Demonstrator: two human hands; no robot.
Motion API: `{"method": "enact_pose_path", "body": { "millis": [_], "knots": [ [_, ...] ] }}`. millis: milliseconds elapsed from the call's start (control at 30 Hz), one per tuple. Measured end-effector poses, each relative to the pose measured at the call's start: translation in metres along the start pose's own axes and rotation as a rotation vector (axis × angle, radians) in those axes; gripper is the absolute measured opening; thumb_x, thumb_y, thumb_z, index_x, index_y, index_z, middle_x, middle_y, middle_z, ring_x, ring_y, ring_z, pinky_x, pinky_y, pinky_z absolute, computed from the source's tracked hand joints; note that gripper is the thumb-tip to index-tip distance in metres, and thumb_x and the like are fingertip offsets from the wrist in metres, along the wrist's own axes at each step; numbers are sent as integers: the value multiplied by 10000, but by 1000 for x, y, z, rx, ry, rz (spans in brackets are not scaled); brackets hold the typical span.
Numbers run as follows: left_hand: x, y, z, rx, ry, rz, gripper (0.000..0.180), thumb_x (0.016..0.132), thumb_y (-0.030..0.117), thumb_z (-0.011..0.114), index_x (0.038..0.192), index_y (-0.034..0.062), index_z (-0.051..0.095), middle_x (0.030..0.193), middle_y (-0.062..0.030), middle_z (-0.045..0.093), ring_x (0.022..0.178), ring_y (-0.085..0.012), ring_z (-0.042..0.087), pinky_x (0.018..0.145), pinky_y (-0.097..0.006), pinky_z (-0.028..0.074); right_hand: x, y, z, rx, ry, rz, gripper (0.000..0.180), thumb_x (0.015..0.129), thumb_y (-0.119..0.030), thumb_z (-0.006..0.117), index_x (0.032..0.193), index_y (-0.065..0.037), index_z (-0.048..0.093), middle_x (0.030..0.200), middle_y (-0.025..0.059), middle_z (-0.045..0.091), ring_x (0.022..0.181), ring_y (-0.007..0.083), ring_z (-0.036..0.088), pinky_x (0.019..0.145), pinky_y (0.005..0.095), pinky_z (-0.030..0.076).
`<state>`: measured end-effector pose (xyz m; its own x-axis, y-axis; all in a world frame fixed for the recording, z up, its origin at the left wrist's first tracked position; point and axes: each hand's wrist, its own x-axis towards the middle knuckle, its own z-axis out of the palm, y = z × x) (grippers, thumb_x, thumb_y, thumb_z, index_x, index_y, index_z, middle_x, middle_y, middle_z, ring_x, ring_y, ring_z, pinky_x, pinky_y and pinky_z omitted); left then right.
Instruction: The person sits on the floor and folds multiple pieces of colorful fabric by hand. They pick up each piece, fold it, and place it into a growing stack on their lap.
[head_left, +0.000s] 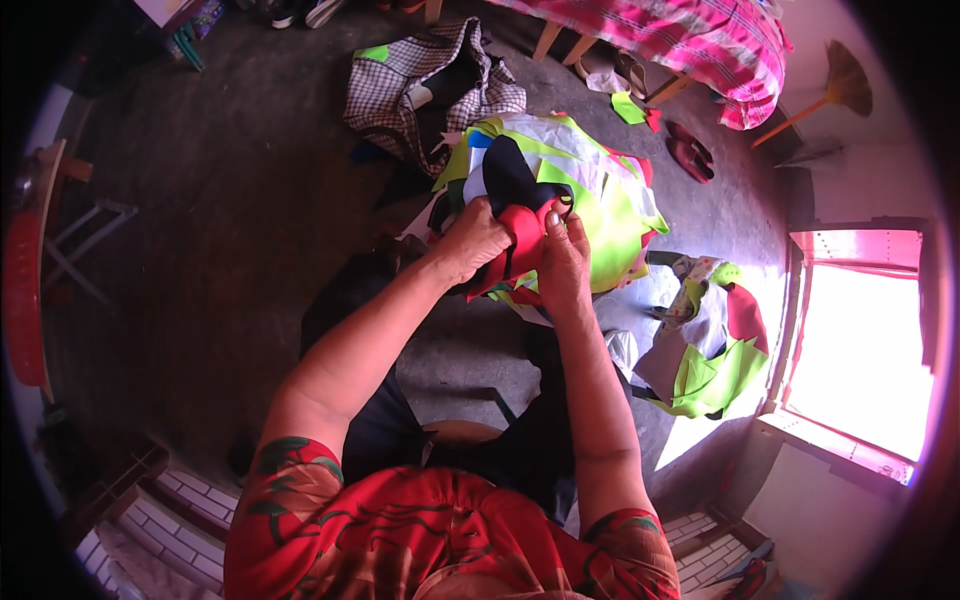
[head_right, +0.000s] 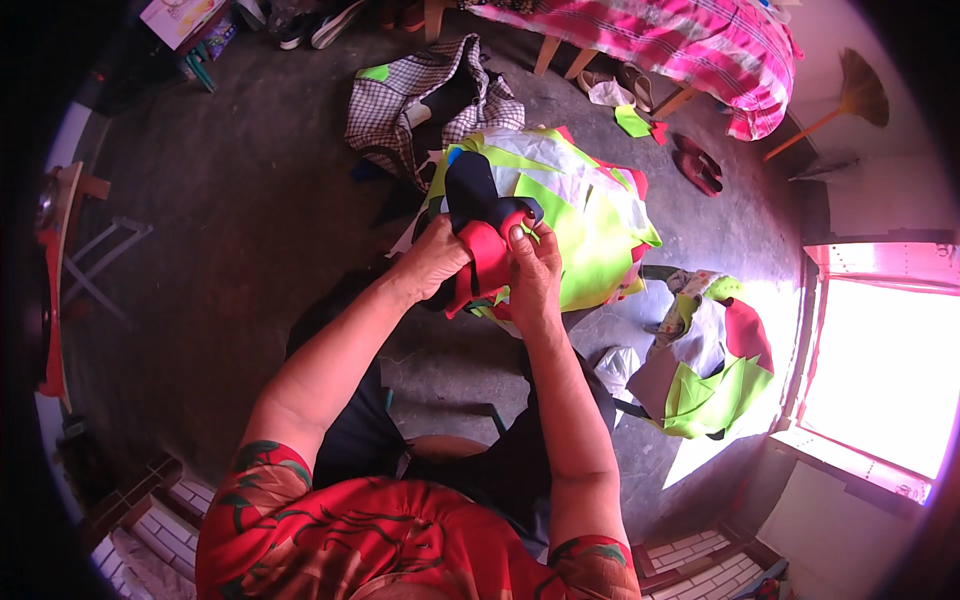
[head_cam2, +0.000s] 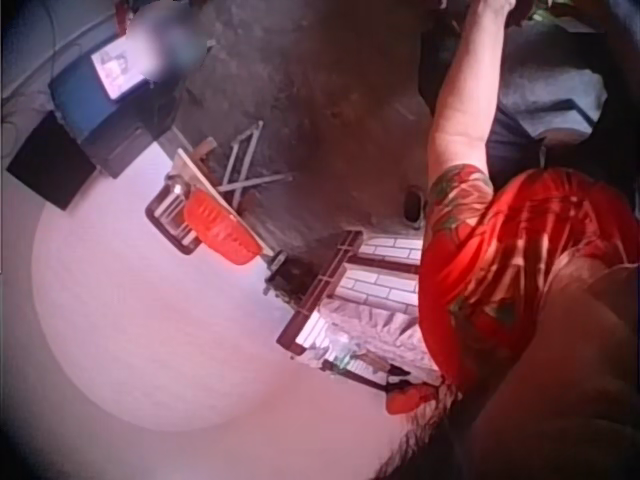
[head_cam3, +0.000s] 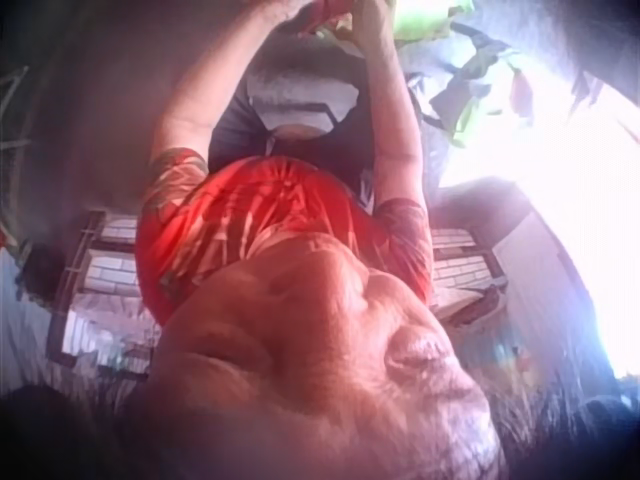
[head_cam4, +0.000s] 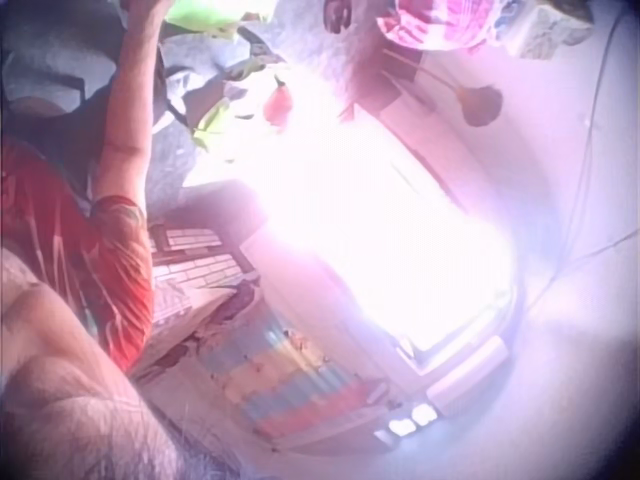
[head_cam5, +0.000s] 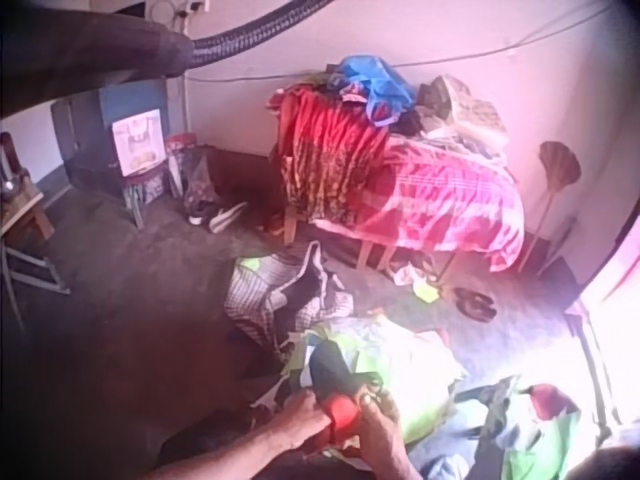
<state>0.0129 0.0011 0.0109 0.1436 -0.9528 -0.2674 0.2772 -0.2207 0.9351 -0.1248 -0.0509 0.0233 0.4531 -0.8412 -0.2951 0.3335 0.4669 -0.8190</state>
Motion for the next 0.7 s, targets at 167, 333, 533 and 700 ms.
{"method": "enact_pose_path", "body": {
  "millis": [167,333,533,700],
  "knots": [
    [-3,2,1,-60,-48,-7,273,824,179,625,1045,22,600,932,-15,628,810,-75,582,709,-258,485,7,1,-10,54,-85,-2,204,886,-175,591,1041,-51,546,940,56,627,821,130,599,722,251,479],
    [-12,27,8,-241,-70,-84,271,846,204,616,1056,35,601,948,-30,629,830,-97,600,713,-266,494,12,-2,-25,84,-93,-24,216,902,-207,562,1046,-45,560,930,64,636,676,120,564,597,251,458],
    [-9,20,3,-386,-27,-113,292,873,264,576,1055,36,588,959,-46,634,848,-133,615,741,-286,502,12,1,-18,106,16,-86,174,908,-237,554,921,-64,547,744,40,589,545,113,498,490,239,406],
    [-9,15,1,-438,-14,-91,294,889,283,548,1048,38,581,944,-68,637,831,-160,627,749,-308,510,13,-1,-22,90,88,-63,196,910,-279,537,918,-83,541,752,36,584,558,133,500,500,254,405]
  ]
}}
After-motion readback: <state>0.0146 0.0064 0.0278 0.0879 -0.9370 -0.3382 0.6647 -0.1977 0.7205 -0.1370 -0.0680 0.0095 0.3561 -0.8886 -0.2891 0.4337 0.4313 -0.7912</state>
